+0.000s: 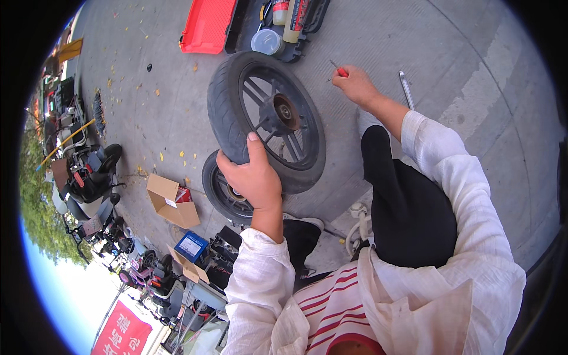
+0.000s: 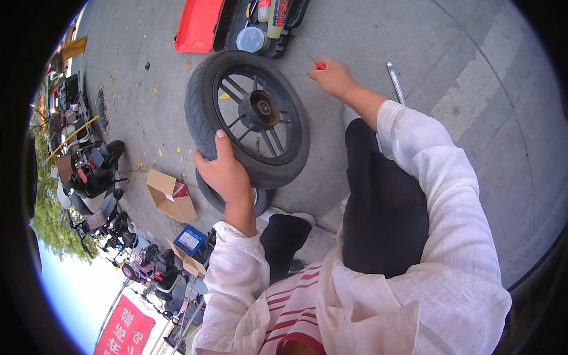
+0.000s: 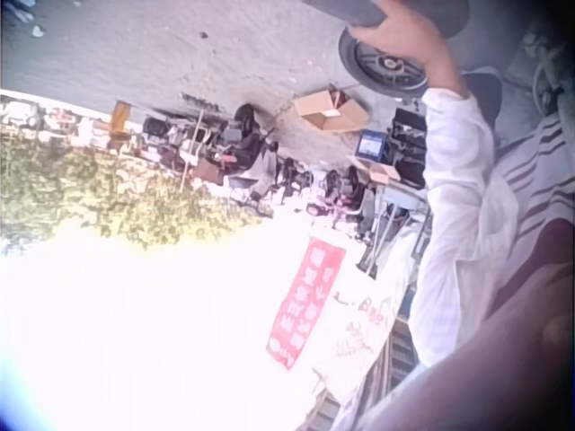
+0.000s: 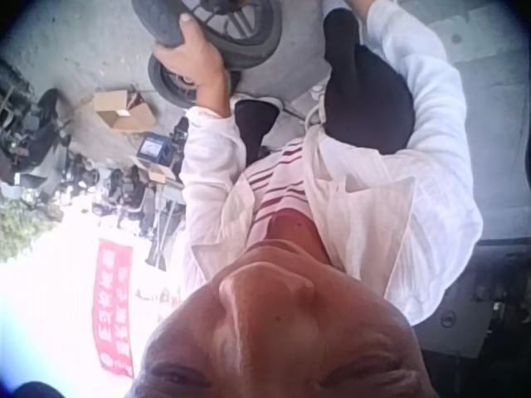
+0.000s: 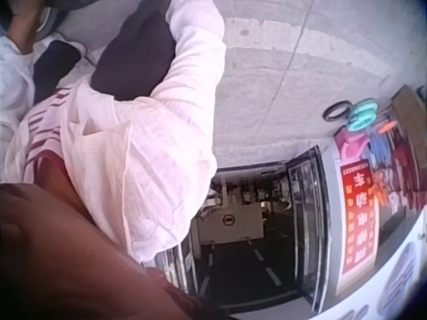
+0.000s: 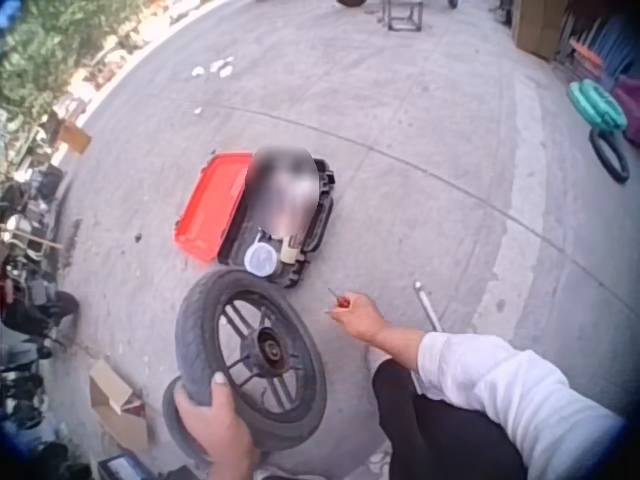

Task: The person opens a red toolbox and retrieves a screwdriver. They then use the screwdriver to work on the valve stem of a scooter tire, repeating the action on a second tire.

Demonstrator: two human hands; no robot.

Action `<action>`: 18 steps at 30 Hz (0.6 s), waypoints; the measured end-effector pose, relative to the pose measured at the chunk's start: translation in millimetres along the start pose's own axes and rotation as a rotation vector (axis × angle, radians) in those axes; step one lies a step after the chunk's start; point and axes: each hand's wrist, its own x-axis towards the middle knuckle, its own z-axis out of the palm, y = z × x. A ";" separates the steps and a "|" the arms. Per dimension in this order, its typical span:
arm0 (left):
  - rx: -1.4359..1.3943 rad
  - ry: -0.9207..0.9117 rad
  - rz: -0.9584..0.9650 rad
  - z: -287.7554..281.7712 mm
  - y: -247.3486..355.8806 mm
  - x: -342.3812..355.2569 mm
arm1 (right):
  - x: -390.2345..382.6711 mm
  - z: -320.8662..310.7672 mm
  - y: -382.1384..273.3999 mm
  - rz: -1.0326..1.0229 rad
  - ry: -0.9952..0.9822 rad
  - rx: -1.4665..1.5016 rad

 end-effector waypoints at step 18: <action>-0.023 -0.052 -0.084 -2.1 7.0 9.7 | 17.6 -91.8 127.9 0.159 0.347 -0.479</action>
